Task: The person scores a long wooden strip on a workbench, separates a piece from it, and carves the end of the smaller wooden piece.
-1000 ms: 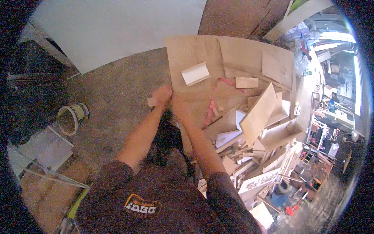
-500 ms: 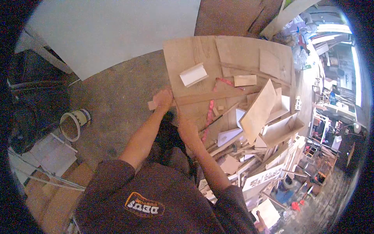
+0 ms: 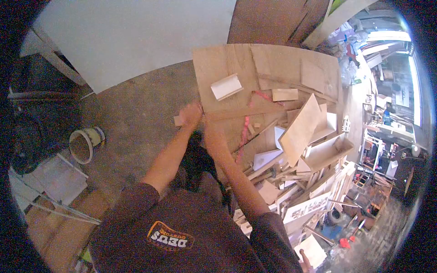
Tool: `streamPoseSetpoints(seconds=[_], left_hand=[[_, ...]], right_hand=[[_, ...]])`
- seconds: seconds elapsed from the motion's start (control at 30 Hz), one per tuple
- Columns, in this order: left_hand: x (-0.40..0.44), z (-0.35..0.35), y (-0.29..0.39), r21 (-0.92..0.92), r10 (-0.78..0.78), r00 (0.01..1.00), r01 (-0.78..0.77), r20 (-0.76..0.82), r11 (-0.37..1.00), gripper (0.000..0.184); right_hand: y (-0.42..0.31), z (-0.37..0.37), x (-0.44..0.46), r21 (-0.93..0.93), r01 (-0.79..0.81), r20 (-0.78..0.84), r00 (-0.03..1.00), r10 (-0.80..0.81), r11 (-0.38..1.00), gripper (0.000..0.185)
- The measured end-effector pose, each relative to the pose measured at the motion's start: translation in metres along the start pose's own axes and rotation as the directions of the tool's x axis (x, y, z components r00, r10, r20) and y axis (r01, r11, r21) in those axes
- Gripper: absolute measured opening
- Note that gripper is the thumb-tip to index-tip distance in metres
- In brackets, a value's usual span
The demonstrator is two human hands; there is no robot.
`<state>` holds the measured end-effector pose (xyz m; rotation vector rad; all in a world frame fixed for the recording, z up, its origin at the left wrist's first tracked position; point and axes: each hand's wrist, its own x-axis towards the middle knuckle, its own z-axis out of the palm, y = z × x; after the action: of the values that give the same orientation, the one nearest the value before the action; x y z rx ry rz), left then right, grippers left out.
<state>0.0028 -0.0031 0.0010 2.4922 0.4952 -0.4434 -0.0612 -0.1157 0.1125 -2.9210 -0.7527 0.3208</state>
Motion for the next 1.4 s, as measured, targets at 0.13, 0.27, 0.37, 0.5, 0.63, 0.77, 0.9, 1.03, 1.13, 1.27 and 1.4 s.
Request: streamPoseSetpoints(seconds=[0.13,0.27,0.37,0.5,0.63,0.77,0.9,1.03,1.13,1.27,1.4], left_hand=[[0.001,0.002,0.002,0.035,-0.048,0.998,0.047,0.048,0.998,0.045],[-0.004,-0.005,0.000,0.044,-0.045,0.997,0.042,0.058,0.998,0.050],[-0.014,-0.016,-0.008,-0.066,0.154,0.986,-0.151,0.059,0.986,0.049],[-0.027,-0.026,-0.033,0.004,0.461,0.886,-0.462,0.045,0.887,0.045],[-0.042,-0.033,-0.040,0.004,0.359,0.917,-0.365,0.176,0.931,0.034],[-0.055,-0.042,-0.038,-0.062,0.259,0.938,-0.251,0.231,0.966,0.030],[-0.049,-0.031,-0.042,-0.014,0.237,0.954,-0.238,0.183,0.971,0.031],[-0.044,-0.029,-0.042,0.007,0.180,0.966,-0.184,0.187,0.983,0.030],[-0.036,-0.014,-0.051,0.036,0.170,0.970,-0.178,0.172,0.983,0.028],[-0.042,-0.007,-0.054,0.031,0.167,0.975,-0.173,0.144,0.984,0.028],[-0.035,-0.012,-0.050,0.002,0.192,0.968,-0.195,0.163,0.981,0.028]], right_hand=[[0.004,0.012,-0.003,0.073,-0.082,0.092,0.993,0.075,0.994,0.026],[0.025,0.074,0.013,0.102,-0.094,0.205,0.976,0.072,0.990,0.022],[0.010,-0.002,0.014,0.209,-0.294,0.411,0.892,0.189,0.933,0.041],[0.018,-0.005,-0.001,0.283,-0.253,0.285,0.943,0.171,0.925,0.042],[0.024,0.013,-0.016,0.399,-0.091,0.075,0.995,0.066,0.912,0.051],[0.020,-0.002,-0.031,0.242,-0.148,0.238,0.967,0.089,0.959,0.039],[0.016,0.012,-0.045,0.138,-0.205,0.139,0.973,0.186,0.969,0.023],[-0.013,-0.023,-0.038,0.031,-0.216,0.157,0.965,0.209,0.976,0.013],[-0.022,-0.022,-0.028,0.005,-0.209,0.120,0.971,0.206,0.978,0.012],[-0.030,-0.028,-0.015,-0.055,-0.221,0.096,0.969,0.225,0.974,0.012],[-0.022,-0.030,-0.009,-0.042,-0.296,0.163,0.940,0.299,0.954,0.015]])
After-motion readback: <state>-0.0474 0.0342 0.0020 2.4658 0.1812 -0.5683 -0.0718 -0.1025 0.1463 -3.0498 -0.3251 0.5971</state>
